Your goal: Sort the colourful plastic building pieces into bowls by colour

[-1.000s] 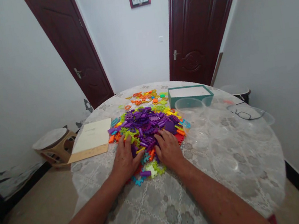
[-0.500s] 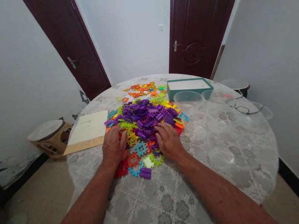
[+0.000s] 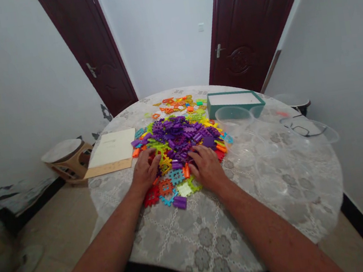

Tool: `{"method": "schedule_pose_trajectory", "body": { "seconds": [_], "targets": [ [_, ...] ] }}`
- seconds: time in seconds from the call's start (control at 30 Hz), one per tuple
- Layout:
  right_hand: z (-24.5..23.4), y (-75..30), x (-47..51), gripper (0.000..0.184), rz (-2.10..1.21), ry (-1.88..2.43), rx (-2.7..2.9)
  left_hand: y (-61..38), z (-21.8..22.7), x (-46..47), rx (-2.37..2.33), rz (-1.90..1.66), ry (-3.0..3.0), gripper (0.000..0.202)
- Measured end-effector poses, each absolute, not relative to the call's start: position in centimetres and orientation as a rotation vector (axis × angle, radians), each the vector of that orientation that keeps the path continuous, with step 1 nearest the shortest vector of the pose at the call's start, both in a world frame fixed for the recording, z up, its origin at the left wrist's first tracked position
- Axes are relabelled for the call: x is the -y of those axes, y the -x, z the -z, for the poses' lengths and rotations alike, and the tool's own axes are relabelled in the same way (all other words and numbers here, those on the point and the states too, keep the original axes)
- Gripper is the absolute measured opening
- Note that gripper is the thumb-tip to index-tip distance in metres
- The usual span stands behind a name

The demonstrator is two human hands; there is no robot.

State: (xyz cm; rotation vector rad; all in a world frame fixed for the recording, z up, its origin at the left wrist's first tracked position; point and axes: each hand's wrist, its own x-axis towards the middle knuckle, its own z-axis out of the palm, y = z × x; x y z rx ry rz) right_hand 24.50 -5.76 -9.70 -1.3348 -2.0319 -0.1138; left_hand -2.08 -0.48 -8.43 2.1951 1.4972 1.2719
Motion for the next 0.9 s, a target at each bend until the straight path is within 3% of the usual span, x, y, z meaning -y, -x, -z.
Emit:
{"method": "schedule_pose_trajectory", "body": {
  "seconds": [0.17,0.37,0.57,0.8,0.9],
  "targets": [
    [8.0,-24.2,6.5,0.033,0.143,1.288,1.990,1.8,7.7,1.4,-1.368,-1.262,-2.206,0.042],
    [4.7,-21.8,10.7,0.024,-0.090,1.078,2.494,1.4,7.1,2.7,-1.098,-1.303,-2.107,0.046],
    [3.7,-19.4,13.0,0.028,-0.133,1.156,2.786,1.1,6.9,3.2,-0.991,-1.307,-1.947,0.044],
    [4.2,-20.0,12.3,0.015,-0.249,1.072,2.720,1.0,6.4,3.3,-1.125,-1.290,-2.152,0.033],
    [4.4,-20.7,11.7,0.017,-0.328,1.032,2.606,1.0,6.4,3.1,-1.158,-1.271,-2.300,0.028]
  ]
}}
